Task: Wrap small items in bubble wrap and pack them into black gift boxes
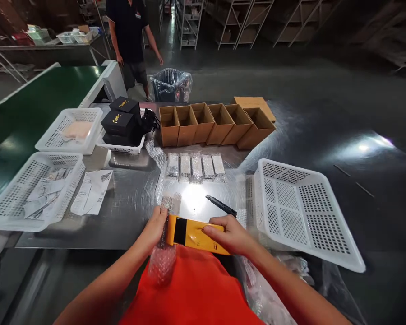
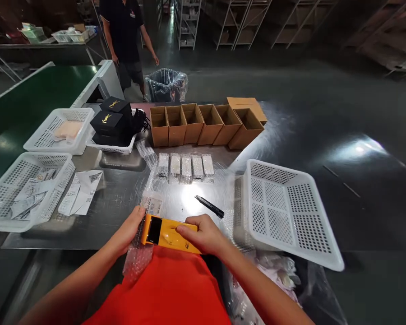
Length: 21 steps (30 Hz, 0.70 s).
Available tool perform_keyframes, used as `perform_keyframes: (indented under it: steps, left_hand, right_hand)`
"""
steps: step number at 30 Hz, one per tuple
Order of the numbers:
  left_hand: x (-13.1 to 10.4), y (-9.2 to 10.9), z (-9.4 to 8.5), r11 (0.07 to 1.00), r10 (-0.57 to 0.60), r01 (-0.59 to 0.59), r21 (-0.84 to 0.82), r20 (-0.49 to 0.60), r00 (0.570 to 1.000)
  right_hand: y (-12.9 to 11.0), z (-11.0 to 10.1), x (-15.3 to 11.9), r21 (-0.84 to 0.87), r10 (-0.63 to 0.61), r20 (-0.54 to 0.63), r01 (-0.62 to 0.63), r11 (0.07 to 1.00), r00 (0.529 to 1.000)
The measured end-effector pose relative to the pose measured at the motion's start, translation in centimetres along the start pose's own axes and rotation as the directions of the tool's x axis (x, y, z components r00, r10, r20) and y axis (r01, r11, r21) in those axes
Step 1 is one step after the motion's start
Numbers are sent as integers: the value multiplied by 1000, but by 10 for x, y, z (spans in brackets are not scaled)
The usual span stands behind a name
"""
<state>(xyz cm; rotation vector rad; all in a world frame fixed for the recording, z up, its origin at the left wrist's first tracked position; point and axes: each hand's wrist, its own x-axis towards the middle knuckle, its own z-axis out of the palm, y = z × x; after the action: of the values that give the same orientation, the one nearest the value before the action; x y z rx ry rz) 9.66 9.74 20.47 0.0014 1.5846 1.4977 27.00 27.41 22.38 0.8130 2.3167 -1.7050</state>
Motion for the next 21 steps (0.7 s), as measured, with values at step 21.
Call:
perform_keyframes:
  steps: [21]
  left_hand:
    - [0, -5, -24, 919, -196, 234, -316, 150, 969]
  right_hand:
    - [17, 21, 41, 194, -32, 175, -2, 981, 984]
